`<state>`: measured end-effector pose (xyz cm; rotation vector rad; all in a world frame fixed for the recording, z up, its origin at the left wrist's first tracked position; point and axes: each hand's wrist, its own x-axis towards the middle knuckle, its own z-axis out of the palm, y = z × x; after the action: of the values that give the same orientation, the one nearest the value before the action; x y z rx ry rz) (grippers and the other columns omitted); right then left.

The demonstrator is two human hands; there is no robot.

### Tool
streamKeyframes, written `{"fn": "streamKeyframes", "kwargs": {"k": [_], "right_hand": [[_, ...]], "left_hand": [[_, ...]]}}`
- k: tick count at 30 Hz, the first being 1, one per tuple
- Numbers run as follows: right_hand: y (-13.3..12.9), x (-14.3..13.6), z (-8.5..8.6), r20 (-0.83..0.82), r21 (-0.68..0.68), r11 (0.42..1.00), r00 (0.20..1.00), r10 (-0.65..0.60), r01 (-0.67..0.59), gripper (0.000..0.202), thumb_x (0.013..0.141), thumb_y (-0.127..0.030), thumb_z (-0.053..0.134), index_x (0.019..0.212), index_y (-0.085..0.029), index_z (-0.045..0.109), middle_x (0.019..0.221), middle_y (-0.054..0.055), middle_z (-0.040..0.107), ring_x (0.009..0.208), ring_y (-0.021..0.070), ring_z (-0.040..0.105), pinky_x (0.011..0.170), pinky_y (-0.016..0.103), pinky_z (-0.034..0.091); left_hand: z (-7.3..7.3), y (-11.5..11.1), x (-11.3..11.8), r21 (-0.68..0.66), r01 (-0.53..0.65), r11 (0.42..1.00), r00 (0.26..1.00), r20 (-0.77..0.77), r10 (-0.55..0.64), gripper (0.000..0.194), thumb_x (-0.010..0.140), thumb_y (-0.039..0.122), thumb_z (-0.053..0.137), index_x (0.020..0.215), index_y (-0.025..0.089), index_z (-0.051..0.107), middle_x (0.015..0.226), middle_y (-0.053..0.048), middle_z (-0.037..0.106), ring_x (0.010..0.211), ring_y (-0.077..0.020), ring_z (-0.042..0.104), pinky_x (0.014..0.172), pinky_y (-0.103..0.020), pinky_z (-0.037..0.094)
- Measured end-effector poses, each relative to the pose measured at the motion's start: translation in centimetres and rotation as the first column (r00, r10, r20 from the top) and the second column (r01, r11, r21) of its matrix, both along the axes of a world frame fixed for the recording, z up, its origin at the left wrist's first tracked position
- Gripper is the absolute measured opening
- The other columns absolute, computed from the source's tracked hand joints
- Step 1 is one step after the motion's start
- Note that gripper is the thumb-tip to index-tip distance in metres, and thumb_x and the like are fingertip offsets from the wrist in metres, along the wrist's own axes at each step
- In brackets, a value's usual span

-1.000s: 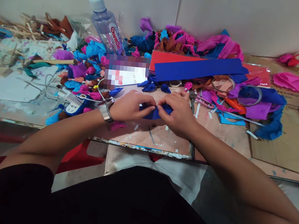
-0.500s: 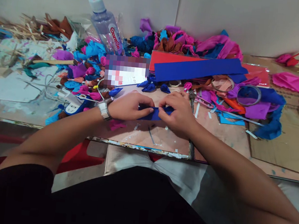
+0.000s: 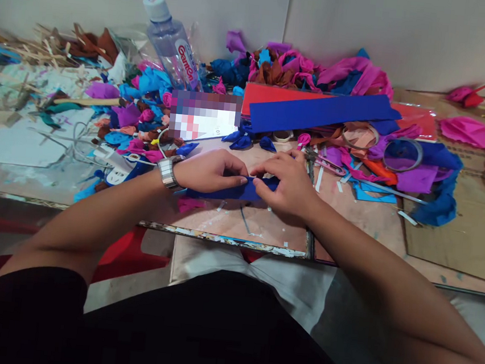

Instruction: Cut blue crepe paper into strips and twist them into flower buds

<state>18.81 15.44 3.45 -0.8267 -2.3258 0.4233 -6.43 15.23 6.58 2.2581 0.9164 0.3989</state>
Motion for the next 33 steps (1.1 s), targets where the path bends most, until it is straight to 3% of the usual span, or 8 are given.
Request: {"fn": "streamKeyframes", "kwargs": {"k": [11, 17, 23, 29, 33], "right_hand": [[0.0, 0.0, -0.4, -0.046, 0.139, 0.990, 0.999, 0.010, -0.004, 0.011, 0.101, -0.030, 0.073, 0.103, -0.031, 0.084, 0.093, -0.001, 0.086, 0.085, 0.0230, 0.075, 0.107, 0.053, 0.042], [0.0, -0.1, -0.2, -0.052, 0.177, 0.984, 0.999, 0.016, -0.007, 0.011, 0.102, -0.032, 0.074, 0.103, -0.033, 0.085, 0.089, -0.002, 0.086, 0.080, 0.0204, 0.074, 0.110, 0.054, 0.042], [-0.1, 0.0, -0.2, -0.039, 0.179, 0.984, 0.999, 0.025, -0.017, 0.011, 0.104, -0.034, 0.074, 0.100, -0.037, 0.084, 0.091, -0.004, 0.086, 0.081, 0.0209, 0.074, 0.112, 0.056, 0.042], [-0.1, 0.2, -0.2, -0.016, 0.182, 0.983, 0.999, 0.028, -0.025, 0.012, 0.102, -0.031, 0.075, 0.102, -0.039, 0.084, 0.093, -0.005, 0.086, 0.086, 0.0227, 0.076, 0.115, 0.058, 0.040], [-0.3, 0.1, 0.1, 0.007, 0.172, 0.985, 1.000, 0.010, -0.011, 0.012, 0.103, -0.032, 0.072, 0.105, -0.035, 0.083, 0.092, -0.004, 0.086, 0.083, 0.0220, 0.074, 0.115, 0.056, 0.039]], "left_hand": [[-0.1, 0.4, -0.2, -0.193, -0.047, 0.980, 0.996, 0.070, 0.062, 0.026, 0.090, 0.035, 0.066, 0.091, 0.015, 0.081, 0.067, 0.003, 0.065, 0.058, -0.0097, 0.047, 0.058, -0.024, 0.036], [-0.5, 1.0, -0.6, -0.328, -0.063, 0.943, 0.990, 0.096, 0.100, 0.029, 0.086, 0.033, 0.066, 0.100, 0.015, 0.084, 0.079, 0.000, 0.076, 0.063, -0.0112, 0.058, 0.062, -0.024, 0.045], [-0.4, 1.4, -0.8, -0.411, -0.057, 0.910, 0.988, 0.106, 0.109, 0.026, 0.085, 0.031, 0.067, 0.098, 0.017, 0.085, 0.079, 0.000, 0.076, 0.062, -0.0103, 0.057, 0.063, -0.024, 0.046], [-0.5, 1.3, -0.6, -0.362, -0.083, 0.929, 0.978, 0.148, 0.145, 0.032, 0.096, 0.041, 0.065, 0.090, 0.017, 0.085, 0.077, 0.000, 0.074, 0.068, -0.0123, 0.061, 0.070, -0.027, 0.050], [-0.7, 1.2, -0.4, -0.347, -0.074, 0.935, 0.979, 0.153, 0.135, 0.031, 0.096, 0.040, 0.066, 0.092, 0.015, 0.083, 0.078, 0.000, 0.075, 0.069, -0.0117, 0.061, 0.073, -0.026, 0.050]]}}
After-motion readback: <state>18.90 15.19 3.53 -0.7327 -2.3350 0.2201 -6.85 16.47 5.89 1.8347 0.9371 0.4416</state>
